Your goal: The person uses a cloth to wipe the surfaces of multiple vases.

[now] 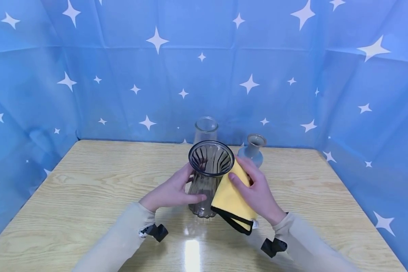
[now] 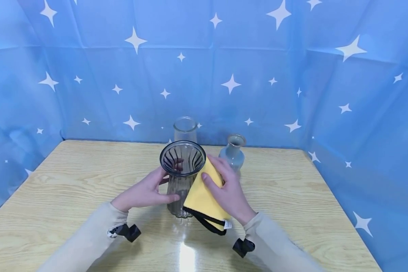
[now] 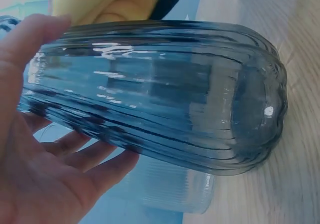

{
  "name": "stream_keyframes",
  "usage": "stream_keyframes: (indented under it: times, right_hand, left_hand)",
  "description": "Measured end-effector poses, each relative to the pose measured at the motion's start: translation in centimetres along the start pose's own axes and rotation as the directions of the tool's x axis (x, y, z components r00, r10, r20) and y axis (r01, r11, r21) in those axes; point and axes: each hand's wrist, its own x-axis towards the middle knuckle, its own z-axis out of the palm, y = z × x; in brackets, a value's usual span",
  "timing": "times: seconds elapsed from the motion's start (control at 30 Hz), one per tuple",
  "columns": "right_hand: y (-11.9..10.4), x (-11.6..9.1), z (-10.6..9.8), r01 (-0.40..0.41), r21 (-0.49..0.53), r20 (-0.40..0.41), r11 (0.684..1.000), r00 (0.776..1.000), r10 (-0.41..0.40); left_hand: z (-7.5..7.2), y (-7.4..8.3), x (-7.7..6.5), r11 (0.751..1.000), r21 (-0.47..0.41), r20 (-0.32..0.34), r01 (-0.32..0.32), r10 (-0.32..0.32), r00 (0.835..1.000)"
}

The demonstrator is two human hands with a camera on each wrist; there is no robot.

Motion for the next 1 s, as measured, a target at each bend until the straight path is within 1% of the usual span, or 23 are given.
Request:
stream_keyframes:
  times: [0.1, 0.2, 0.33, 0.37, 0.47, 0.57, 0.6, 0.67, 0.73, 0.83, 0.9, 1.0]
  right_hand:
    - [0.5, -0.7, 0.3, 0.045, -0.056, 0.027, 0.997, 0.999, -0.043]
    - [1.1, -1.4, 0.5, 0.089, -0.103, 0.037, 0.991, 0.996, -0.085]
    - [1.9, -2.1, 0.7, 0.098, -0.166, 0.047, 0.981, 0.995, -0.091]
    - [2.1, -2.3, 0.8, 0.098, -0.187, 0.05, 0.978, 0.995, -0.09]
    - [2.7, -2.8, 0.9, 0.059, -0.242, 0.065, 0.968, 0.997, -0.044]
    - [3.3, -3.3, 1.1, 0.019, -0.277, 0.073, 0.961, 0.997, 0.001]
    - [3.4, -3.5, 1.2, 0.001, -0.289, 0.076, 0.957, 0.997, 0.022]
    - [3.7, -3.7, 1.4, -0.015, -0.309, 0.077, 0.951, 0.996, 0.041]
    - [3.8, -3.9, 1.4, -0.06, -0.322, 0.086, 0.945, 0.992, 0.093]
    - [3.8, -3.9, 1.5, -0.14, -0.331, 0.101, 0.933, 0.978, 0.182]
    - [3.7, -3.9, 1.5, -0.194, -0.329, 0.116, 0.924, 0.963, 0.243]
    - [3.7, -3.7, 1.5, -0.243, -0.346, 0.147, 0.906, 0.94, 0.308]
  left_hand:
    - [0.2, -0.1, 0.1, 1.0, 0.011, -0.009, -0.009, 0.009, 1.0]
    - [0.4, -0.2, 0.2, 1.0, 0.023, -0.018, -0.02, 0.02, 1.0]
    - [0.5, -0.3, 0.2, 1.0, 0.014, -0.025, -0.018, 0.019, 1.0]
    - [0.4, 0.2, 0.2, 1.0, 0.009, -0.027, -0.008, 0.009, 1.0]
    - [0.4, 0.3, 0.2, 1.0, 0.004, -0.033, 0.012, -0.012, 0.999]
    - [0.5, 0.3, 0.2, 1.0, -0.005, -0.035, 0.031, -0.031, 0.999]
    - [0.5, -0.2, 0.2, 1.0, -0.007, -0.036, 0.028, -0.028, 0.999]
    - [0.6, -0.2, 0.2, 0.999, -0.016, -0.037, 0.036, -0.037, 0.999]
    - [0.6, -0.2, 0.2, 0.999, -0.029, -0.039, 0.045, -0.046, 0.998]
    - [0.7, -0.2, 0.2, 0.998, -0.042, -0.042, 0.055, -0.057, 0.997]
    - [0.8, -0.2, 0.2, 0.997, -0.049, -0.046, 0.059, -0.061, 0.997]
    - [0.9, -0.3, 0.3, 0.997, -0.054, -0.05, 0.058, -0.061, 0.997]
